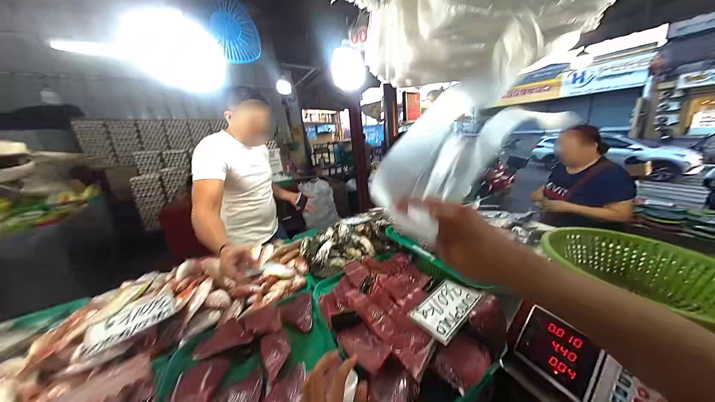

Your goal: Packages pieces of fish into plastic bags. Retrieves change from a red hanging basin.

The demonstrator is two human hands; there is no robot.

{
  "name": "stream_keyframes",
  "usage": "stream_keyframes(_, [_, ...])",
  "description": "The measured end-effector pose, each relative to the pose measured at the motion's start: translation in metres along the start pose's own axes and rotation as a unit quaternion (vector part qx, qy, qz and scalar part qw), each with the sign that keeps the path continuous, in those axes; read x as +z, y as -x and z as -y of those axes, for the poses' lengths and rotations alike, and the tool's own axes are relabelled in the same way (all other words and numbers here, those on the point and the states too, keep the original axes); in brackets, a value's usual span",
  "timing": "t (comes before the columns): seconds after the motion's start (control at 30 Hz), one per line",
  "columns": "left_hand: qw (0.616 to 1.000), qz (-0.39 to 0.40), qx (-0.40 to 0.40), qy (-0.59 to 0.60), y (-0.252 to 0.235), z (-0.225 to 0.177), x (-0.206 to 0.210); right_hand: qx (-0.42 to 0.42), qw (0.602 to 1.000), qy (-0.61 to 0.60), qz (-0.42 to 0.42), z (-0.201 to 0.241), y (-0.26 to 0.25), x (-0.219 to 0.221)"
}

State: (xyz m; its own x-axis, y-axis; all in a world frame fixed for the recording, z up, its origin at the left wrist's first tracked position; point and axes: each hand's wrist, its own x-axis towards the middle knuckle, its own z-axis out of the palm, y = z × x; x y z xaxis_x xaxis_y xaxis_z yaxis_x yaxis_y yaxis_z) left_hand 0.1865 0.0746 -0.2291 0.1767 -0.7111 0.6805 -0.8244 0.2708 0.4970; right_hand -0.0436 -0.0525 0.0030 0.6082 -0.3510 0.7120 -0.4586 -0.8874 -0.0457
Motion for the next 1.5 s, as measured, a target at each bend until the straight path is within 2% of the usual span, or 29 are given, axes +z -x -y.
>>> stream_keyframes(0.03, [0.998,0.012,0.006,0.055,-0.011,-0.006,-0.004,-0.015,0.991,-0.083,0.107,0.01,0.021,0.021])
stream_keyframes(0.1, [0.98,0.041,-0.034,0.19,-0.031,-0.019,-0.008,-0.067,0.94,-0.213,0.258,0.028,0.049,0.045])
stream_keyframes(0.13, [0.958,0.056,-0.066,0.274,-0.038,-0.025,-0.008,-0.087,0.906,-0.265,0.318,0.034,0.056,0.047])
stream_keyframes(0.2, [0.89,0.118,-0.101,0.43,-0.048,-0.025,-0.006,-0.082,0.851,-0.348,0.384,0.039,0.064,0.043])
stream_keyframes(0.3, [0.801,0.223,-0.152,0.534,-0.049,-0.034,-0.007,-0.043,0.818,-0.438,0.371,0.033,0.07,0.031])
stream_keyframes(0.33, [0.779,0.231,-0.175,0.556,-0.044,-0.039,-0.005,-0.033,0.81,-0.462,0.358,0.028,0.073,0.029])
stream_keyframes(0.37, [0.772,0.218,-0.208,0.56,-0.038,-0.043,-0.003,-0.021,0.806,-0.479,0.346,0.022,0.077,0.028])
stream_keyframes(0.4, [0.783,0.182,-0.243,0.544,-0.03,-0.045,-0.001,-0.003,0.806,-0.489,0.333,0.014,0.081,0.027])
stream_keyframes(0.47, [0.842,0.066,-0.295,0.447,-0.017,-0.043,0.004,0.041,0.806,-0.507,0.302,0.0,0.092,0.025])
stream_keyframes(0.53, [0.89,-0.005,-0.282,0.358,-0.006,-0.034,0.0,0.07,0.785,-0.55,0.278,-0.013,0.104,0.023])
stream_keyframes(0.57, [0.909,0.007,-0.238,0.343,0.001,-0.032,-0.004,0.078,0.763,-0.582,0.272,-0.017,0.109,0.023])
stream_keyframes(0.63, [0.918,0.113,-0.138,0.355,0.009,-0.036,-0.011,0.08,0.719,-0.638,0.263,-0.019,0.116,0.026])
stream_keyframes(0.7, [0.882,0.225,-0.109,0.4,0.011,-0.053,-0.01,0.094,0.685,-0.677,0.253,-0.012,0.122,0.029])
stream_keyframes(0.73, [0.855,0.232,-0.13,0.445,0.01,-0.062,-0.004,0.09,0.67,-0.696,0.244,-0.007,0.124,0.03])
stream_keyframes(0.83, [0.756,0.119,-0.2,0.612,0.008,-0.07,0.016,0.089,0.643,-0.733,0.203,-0.001,0.13,0.037])
stream_keyframes(0.9, [0.759,0.032,-0.206,0.617,0.008,-0.073,0.013,0.14,0.625,-0.743,0.195,-0.01,0.133,0.045])
stream_keyframes(0.93, [0.777,-0.009,-0.216,0.591,0.008,-0.076,0.007,0.192,0.63,-0.731,0.179,-0.016,0.132,0.048])
stream_keyframes(0.97, [0.795,-0.046,-0.232,0.558,0.008,-0.077,0.001,0.255,0.653,-0.699,0.142,-0.022,0.131,0.051])
stream_keyframes(1.03, [0.811,-0.108,-0.267,0.509,0.009,-0.076,-0.01,0.324,0.747,-0.577,0.062,-0.041,0.131,0.057])
stream_keyframes(1.1, [0.824,-0.127,-0.259,0.488,0.013,-0.073,-0.019,0.312,0.847,-0.427,-0.054,-0.049,0.135,0.066])
stream_keyframes(1.13, [0.826,-0.128,-0.255,0.487,0.012,-0.074,-0.021,0.275,0.876,-0.381,-0.109,-0.037,0.137,0.07])
stream_keyframes(1.17, [0.824,-0.129,-0.257,0.488,0.012,-0.078,-0.02,0.23,0.888,-0.377,-0.126,-0.015,0.139,0.075])
stream_keyframes(1.2, [0.821,-0.127,-0.267,0.488,0.013,-0.086,-0.016,0.187,0.886,-0.413,-0.096,0.012,0.143,0.083])
stream_keyframes(1.27, [0.809,-0.104,-0.276,0.509,0.02,-0.098,-0.006,0.096,0.865,-0.492,0.017,0.058,0.152,0.11])
stream_keyframes(1.33, [0.821,-0.079,-0.254,0.505,0.03,-0.094,-0.009,0.056,0.833,-0.548,0.041,0.077,0.155,0.139])
stream_keyframes(1.4, [0.882,-0.082,-0.204,0.417,0.04,-0.072,-0.034,0.071,0.81,-0.581,0.02,0.065,0.152,0.146])
stream_keyframes(1.47, [0.935,-0.146,-0.196,0.258,0.056,-0.039,-0.074,0.105,0.798,-0.594,-0.008,0.042,0.151,0.143])
stream_keyframes(1.5, [0.948,-0.189,-0.208,0.15,0.065,-0.022,-0.094,0.123,0.788,-0.602,-0.023,0.035,0.15,0.143])
